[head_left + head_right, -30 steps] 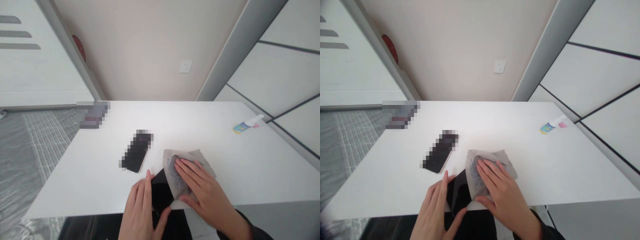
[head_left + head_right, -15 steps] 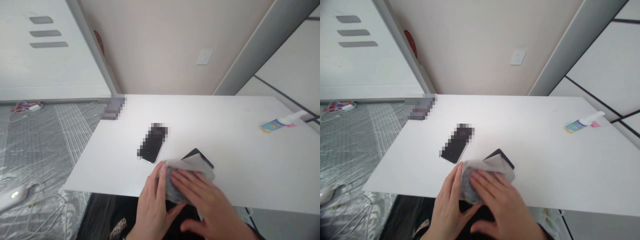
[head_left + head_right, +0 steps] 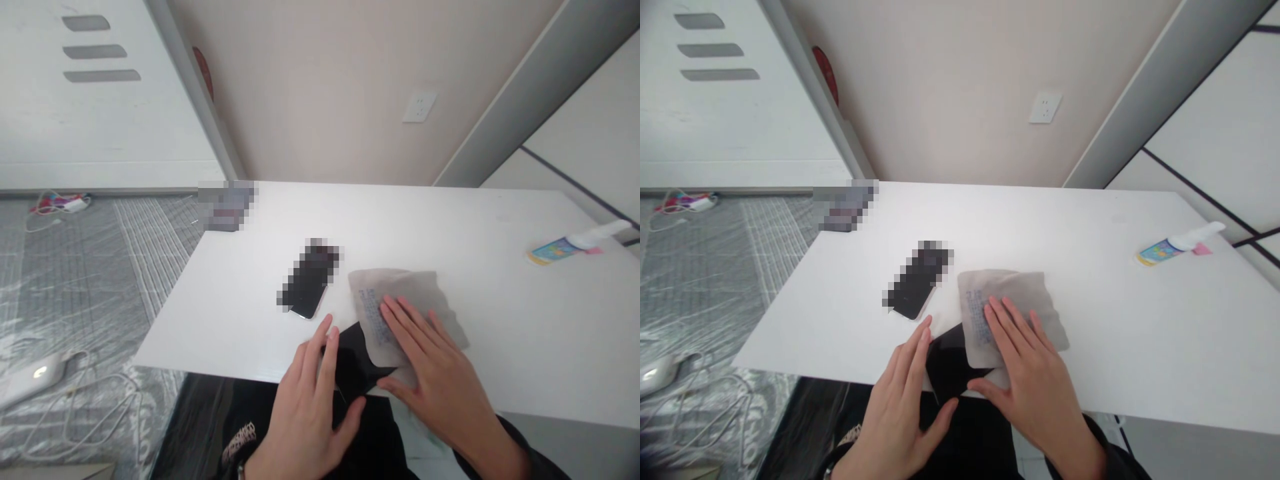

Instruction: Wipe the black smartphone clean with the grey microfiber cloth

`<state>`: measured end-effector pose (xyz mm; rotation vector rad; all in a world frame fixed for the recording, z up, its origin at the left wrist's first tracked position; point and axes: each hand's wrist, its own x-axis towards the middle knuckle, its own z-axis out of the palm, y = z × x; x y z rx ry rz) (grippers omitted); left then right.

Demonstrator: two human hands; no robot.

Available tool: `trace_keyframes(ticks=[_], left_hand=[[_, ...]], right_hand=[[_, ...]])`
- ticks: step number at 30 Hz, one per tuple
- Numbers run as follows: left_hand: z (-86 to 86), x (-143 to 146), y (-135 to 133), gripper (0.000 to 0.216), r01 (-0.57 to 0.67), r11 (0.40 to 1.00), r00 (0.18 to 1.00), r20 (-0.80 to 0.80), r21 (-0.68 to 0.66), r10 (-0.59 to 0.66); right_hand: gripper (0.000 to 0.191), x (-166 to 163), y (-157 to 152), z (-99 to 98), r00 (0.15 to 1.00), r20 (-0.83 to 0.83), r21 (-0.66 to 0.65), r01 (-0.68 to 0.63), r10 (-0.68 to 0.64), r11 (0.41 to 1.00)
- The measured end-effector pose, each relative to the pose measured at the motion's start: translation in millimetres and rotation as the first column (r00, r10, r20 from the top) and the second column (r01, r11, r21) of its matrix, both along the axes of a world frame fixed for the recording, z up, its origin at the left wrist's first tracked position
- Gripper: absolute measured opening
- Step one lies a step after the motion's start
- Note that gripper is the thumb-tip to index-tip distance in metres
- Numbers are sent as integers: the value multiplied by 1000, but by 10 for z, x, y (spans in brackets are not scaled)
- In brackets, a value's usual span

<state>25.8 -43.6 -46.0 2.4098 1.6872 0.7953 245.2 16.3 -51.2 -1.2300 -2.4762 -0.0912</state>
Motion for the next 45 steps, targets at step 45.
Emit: trace_keyframes(ticks=[45], left_hand=[[-84,32,111,98,-30,990,995,94,139,17]], right_hand=[[94,-230,-124,203,956,-1,-265,-284,294,921]])
